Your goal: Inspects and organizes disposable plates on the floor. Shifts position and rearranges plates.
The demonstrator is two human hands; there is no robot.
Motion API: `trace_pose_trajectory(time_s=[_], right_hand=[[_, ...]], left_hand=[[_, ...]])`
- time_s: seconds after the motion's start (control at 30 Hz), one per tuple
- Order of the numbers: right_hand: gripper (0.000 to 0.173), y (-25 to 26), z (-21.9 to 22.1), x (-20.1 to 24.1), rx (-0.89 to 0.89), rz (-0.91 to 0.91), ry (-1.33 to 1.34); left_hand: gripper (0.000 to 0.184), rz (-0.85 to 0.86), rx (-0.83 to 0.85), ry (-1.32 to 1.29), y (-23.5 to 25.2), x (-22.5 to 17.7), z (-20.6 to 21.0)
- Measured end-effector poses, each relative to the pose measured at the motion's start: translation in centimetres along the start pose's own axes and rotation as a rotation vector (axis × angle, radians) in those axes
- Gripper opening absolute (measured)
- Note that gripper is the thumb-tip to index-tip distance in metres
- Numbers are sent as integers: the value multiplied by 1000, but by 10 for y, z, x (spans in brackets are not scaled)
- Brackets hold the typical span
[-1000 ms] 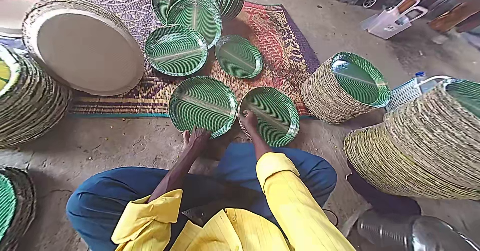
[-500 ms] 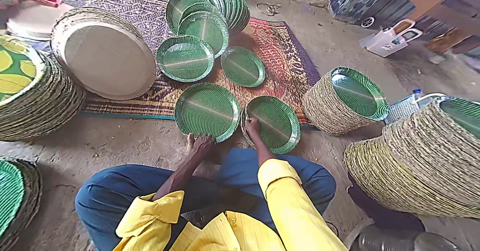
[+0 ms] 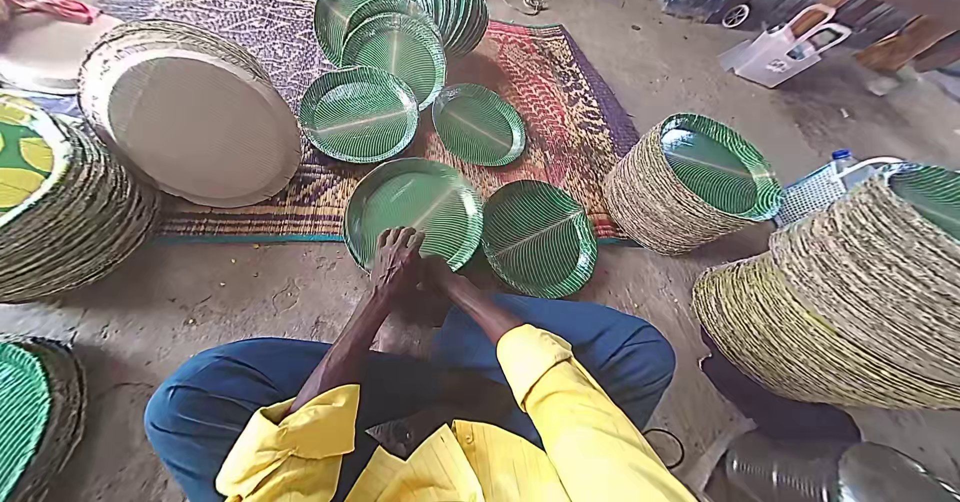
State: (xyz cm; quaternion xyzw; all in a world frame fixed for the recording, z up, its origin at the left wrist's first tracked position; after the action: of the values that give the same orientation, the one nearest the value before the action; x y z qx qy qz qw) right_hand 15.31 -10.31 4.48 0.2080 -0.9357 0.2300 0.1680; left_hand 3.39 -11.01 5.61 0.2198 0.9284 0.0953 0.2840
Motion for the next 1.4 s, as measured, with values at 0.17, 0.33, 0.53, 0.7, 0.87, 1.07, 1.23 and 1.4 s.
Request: trace_pose_trajectory(time_s=[0.17,0.33,0.53,0.7,0.87,1.07,1.23,1.4], right_hand=[[32,5,-12,-55,-94,-48,85],[49,-16,-52,-130,-460,542,169],[53,-21,-41,-136,-290,658,214],[44,-23,-40,-144,-326,664,290],[35,-21,-40,-150,-328,685,302],[31,-27,-41,-162,-498,712,384],[32,-40,-64,-147,-675,749,386],[26,-23,-73,-73,-866,69,186]], left_hand=[[35,-328,748,262,-7,7,19],[38,-419,722,228,-5,-7,21],[38,-555,669,238,-8,-11,13],[37,-484,652,208,-7,-10,11],[37,-351,651,153,-11,-8,20],[33,-283,707,157,-19,-10,32],[34,-292,709,91,-16,-9,27],[33,63,-19,-78,-12,-10,10]])
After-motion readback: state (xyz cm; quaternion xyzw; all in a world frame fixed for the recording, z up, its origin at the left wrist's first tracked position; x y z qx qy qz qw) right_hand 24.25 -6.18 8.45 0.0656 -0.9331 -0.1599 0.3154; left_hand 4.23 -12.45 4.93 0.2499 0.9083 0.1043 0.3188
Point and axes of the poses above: each hand's wrist, its own y-axis towards the middle knuckle, its own z-axis out of the palm, x = y × z, the point moved 2 cm from there along y, towards the middle knuckle, and after that the axes turned 6 degrees about -y, right-handed, at the moved point
